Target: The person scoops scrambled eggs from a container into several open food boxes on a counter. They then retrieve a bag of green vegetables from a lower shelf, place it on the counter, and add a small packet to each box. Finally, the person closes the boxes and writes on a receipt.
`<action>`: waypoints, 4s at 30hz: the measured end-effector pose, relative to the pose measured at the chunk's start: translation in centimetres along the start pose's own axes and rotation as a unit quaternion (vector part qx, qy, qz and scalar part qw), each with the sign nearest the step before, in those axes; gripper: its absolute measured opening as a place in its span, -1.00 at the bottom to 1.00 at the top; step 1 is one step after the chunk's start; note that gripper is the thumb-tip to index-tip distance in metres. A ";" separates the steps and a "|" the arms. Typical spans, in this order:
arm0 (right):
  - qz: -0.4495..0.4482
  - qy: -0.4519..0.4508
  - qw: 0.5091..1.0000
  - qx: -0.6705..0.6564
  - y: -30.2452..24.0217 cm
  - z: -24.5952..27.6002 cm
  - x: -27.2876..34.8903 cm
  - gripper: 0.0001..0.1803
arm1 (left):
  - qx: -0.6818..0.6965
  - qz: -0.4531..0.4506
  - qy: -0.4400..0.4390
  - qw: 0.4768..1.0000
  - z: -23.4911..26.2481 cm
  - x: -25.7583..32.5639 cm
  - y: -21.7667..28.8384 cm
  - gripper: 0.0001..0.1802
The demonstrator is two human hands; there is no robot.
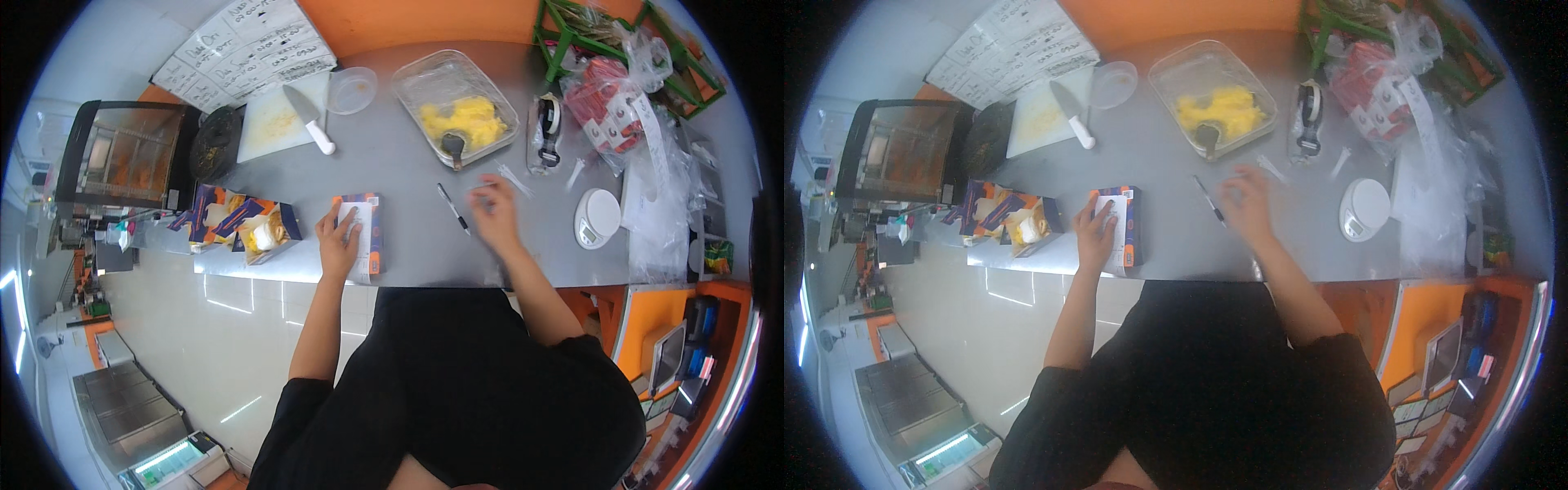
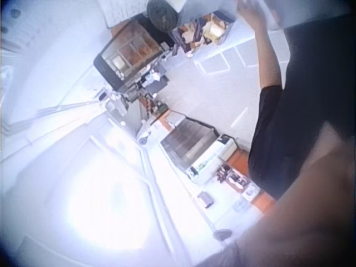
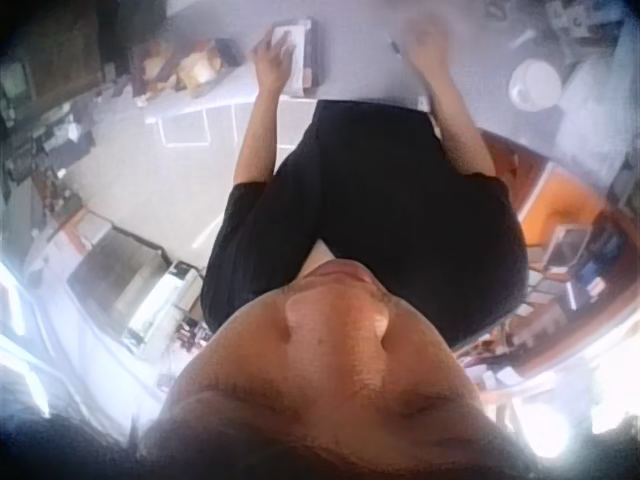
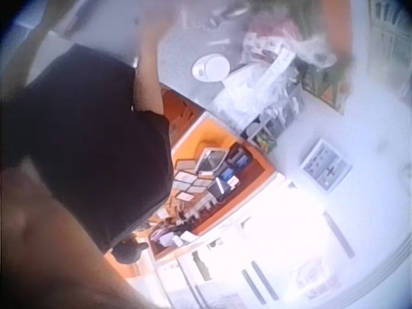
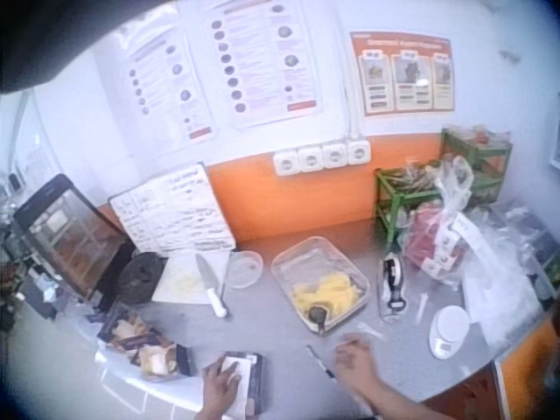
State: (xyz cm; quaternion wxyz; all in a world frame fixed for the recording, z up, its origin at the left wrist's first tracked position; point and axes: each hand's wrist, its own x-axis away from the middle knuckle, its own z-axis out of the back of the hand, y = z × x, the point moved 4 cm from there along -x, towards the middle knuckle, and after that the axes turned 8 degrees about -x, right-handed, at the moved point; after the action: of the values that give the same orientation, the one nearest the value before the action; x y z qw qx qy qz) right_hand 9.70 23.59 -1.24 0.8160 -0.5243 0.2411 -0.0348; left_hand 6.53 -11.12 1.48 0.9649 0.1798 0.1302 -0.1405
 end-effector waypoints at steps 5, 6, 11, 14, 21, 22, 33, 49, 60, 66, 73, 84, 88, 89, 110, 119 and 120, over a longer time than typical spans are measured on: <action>-0.104 -0.212 0.938 -0.255 -5.1 -14.7 -0.1 -0.80 | 0.004 0.028 -0.015 0.999 0.1 -0.4 0.0 -0.59; -0.099 -0.213 0.950 -0.204 -5.6 -16.7 -0.6 -0.80 | -0.005 0.032 -0.024 0.999 0.0 -0.5 -0.1 -0.59; -0.131 -0.253 0.953 -0.102 -6.8 -20.9 -2.4 -0.81 | 0.013 0.084 -0.047 0.995 0.1 -0.9 0.2 -0.60; -0.152 -0.199 0.967 -0.037 -6.7 -21.1 -1.2 -0.84 | 0.008 0.089 -0.032 0.995 -0.1 -0.3 0.5 -0.57; -0.038 -0.126 0.991 -0.001 -7.8 -21.0 -0.4 -0.82 | 0.027 0.076 -0.013 0.997 -0.2 0.0 0.2 -0.57; -0.071 -0.121 0.990 0.006 -8.1 -20.8 -0.8 -0.80 | 0.022 0.074 -0.014 0.997 -0.2 -0.1 0.2 -0.57; -0.270 -0.243 0.932 0.009 -4.6 -22.6 -5.4 -0.62 | 0.061 0.075 -0.046 0.994 -0.2 -0.4 0.5 -0.60; -0.149 0.270 0.885 0.349 6.7 11.8 -8.9 -0.66 | 0.328 0.425 -0.223 0.814 0.2 0.6 -2.0 -0.12; -0.210 0.292 0.915 -0.182 8.6 11.2 -8.3 -0.75 | 0.171 0.372 -0.239 0.881 -2.2 1.3 -3.4 0.04; -0.037 0.274 0.960 -0.047 10.7 9.9 -3.9 -0.84 | 0.129 0.375 -0.217 0.892 -2.9 0.9 -3.3 -0.07; 0.021 0.254 0.946 0.198 6.3 9.8 -4.3 -0.89 | 0.080 0.351 -0.190 0.914 -2.5 0.9 -3.4 -0.17; -0.076 0.043 0.987 -0.134 1.2 0.4 1.2 -0.91 | 0.278 0.425 -0.206 0.836 -0.2 1.2 -1.1 -0.06; -0.335 -0.238 0.831 -0.376 -0.9 -12.0 6.3 -0.68 | 0.314 0.453 -0.202 0.810 0.2 1.2 -0.2 -0.16; -0.340 -0.245 0.820 -0.389 -1.6 -13.2 6.5 -0.64 | 0.292 0.442 -0.217 0.820 -0.4 1.7 -1.2 -0.16; -0.051 -0.409 0.865 -0.286 -16.2 -7.7 -0.8 -0.79 | 0.672 0.387 -0.105 0.623 6.5 4.1 0.7 -0.40; 0.024 -0.448 0.868 -0.213 -19.2 -6.9 -3.7 -0.83 | 0.676 0.354 -0.117 0.636 7.3 3.2 2.6 -0.29; 0.020 -0.444 0.872 -0.206 -19.3 -6.8 -3.8 -0.83 | 0.671 0.353 -0.112 0.643 7.4 3.2 2.7 -0.29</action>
State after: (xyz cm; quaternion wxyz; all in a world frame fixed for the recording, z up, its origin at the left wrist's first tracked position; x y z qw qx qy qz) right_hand 7.21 10.43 14.63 0.7114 -0.6354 -0.1342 0.2687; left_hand 11.82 -12.24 8.00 0.5638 0.7929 -0.1819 0.1428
